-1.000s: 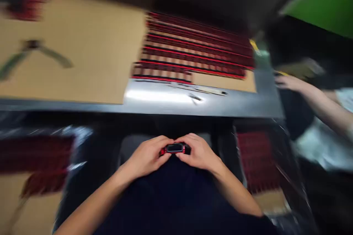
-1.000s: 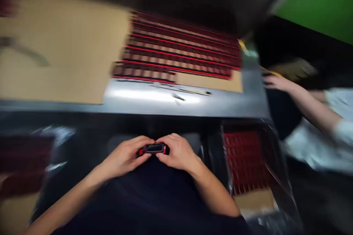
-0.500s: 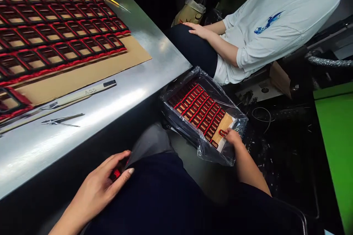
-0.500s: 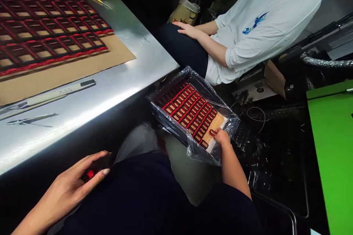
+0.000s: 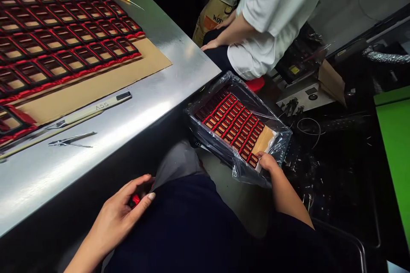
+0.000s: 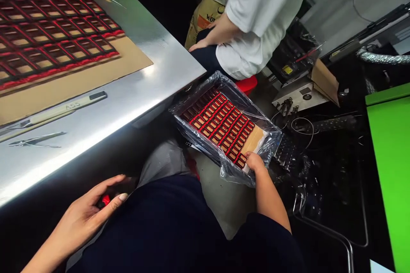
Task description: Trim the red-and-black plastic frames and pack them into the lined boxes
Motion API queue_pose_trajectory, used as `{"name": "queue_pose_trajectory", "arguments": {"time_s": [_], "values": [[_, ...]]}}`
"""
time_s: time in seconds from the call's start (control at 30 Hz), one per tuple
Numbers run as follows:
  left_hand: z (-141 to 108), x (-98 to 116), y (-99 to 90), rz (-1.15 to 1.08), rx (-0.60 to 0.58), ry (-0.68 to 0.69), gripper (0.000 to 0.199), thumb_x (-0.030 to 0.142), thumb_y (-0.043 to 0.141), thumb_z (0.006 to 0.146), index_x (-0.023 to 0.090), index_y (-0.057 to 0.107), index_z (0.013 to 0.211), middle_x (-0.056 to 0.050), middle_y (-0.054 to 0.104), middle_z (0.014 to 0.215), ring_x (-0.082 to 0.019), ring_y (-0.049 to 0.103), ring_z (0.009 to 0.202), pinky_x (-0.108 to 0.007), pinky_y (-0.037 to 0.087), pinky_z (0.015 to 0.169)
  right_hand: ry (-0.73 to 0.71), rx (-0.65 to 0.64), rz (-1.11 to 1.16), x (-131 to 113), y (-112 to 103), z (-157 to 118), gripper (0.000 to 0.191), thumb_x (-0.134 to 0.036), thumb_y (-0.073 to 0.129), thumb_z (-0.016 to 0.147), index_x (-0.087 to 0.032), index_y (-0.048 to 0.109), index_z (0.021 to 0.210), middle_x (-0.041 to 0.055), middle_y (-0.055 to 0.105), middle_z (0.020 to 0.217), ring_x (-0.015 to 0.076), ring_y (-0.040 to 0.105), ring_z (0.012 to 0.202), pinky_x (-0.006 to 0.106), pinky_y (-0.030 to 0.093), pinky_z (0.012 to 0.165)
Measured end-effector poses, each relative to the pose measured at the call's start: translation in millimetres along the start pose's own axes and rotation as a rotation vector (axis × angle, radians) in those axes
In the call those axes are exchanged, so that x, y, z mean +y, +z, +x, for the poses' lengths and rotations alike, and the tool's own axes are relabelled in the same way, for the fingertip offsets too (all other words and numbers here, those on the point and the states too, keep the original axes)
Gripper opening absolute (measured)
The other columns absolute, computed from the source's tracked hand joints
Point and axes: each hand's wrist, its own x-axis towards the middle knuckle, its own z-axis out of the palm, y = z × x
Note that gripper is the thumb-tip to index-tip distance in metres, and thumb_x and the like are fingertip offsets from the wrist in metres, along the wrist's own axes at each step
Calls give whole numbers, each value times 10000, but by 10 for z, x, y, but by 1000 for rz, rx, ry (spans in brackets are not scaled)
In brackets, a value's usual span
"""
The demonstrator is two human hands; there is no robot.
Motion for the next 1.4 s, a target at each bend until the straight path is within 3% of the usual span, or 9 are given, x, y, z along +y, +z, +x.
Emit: {"name": "queue_pose_trajectory", "arguments": {"time_s": [0.13,0.23,0.3,0.4,0.53,0.63,0.77,1.2,1.4], "values": [[-9,115,7,-524,28,-293,426,433,767,762,200,695,1111,-99,788,1009,-181,688,721,-218,530,511,-77,127,89,-425,-290,-136,257,-283,580,1010,-159,646,1224,136,684,1227,255,680,1078,452,563,950],[-6,383,27,-1066,183,-470,310,315,746,710,156,664,964,-58,723,806,-133,584,557,-209,444,411,-400,120,186,-1250,-325,-436,290,-254,456,1017,-162,645,1218,149,728,1171,240,703,1051,387,563,936],[31,551,11,-1222,282,-503,235,280,748,729,157,635,894,-14,663,708,-118,569,527,-214,463,436,-715,-15,253,-1929,-217,-839,276,-377,529,981,-217,661,1165,77,764,1050,202,726,939,321,584,856],[28,650,-75,-1288,453,-415,281,355,787,747,149,637,865,1,636,704,-106,578,547,-226,501,516,-1217,-499,490,-2770,31,-1616,357,-406,723,835,-222,655,1133,28,762,846,176,699,711,300,583,699],[-268,596,-171,-1296,721,-403,309,426,753,782,144,629,788,27,557,623,-80,501,539,-177,400,500,-1325,-661,541,-3317,265,-2290,275,-378,813,751,-214,659,908,-25,686,651,114,568,521,242,505,531],[-544,541,-171,-1373,827,-386,375,516,666,823,153,598,758,6,564,645,-108,517,589,-205,427,547,-1411,-709,561,-3418,322,-2404,276,-353,822,748,-214,672,933,-38,672,622,104,550,502,232,495,513],[-708,498,-108,-1451,780,-306,402,552,612,839,164,573,741,-5,553,656,-127,509,611,-234,440,589,-1479,-742,558,-3369,332,-2414,268,-334,847,736,-220,670,902,-30,692,627,124,613,534,253,538,550],[-606,521,18,-1303,657,-222,515,683,558,845,176,558,754,9,492,662,-124,438,564,-269,375,538,-1510,-685,623,-3245,302,-2449,308,-318,876,748,-237,665,959,-32,717,678,137,666,586,271,589,614],[-675,513,5,-1310,692,-191,562,730,541,830,173,574,757,-7,513,689,-136,464,595,-279,393,556,-1533,-801,582,-3267,284,-2459,288,-271,827,776,-233,660,1007,-20,730,711,146,674,617,287,591,643]]}}
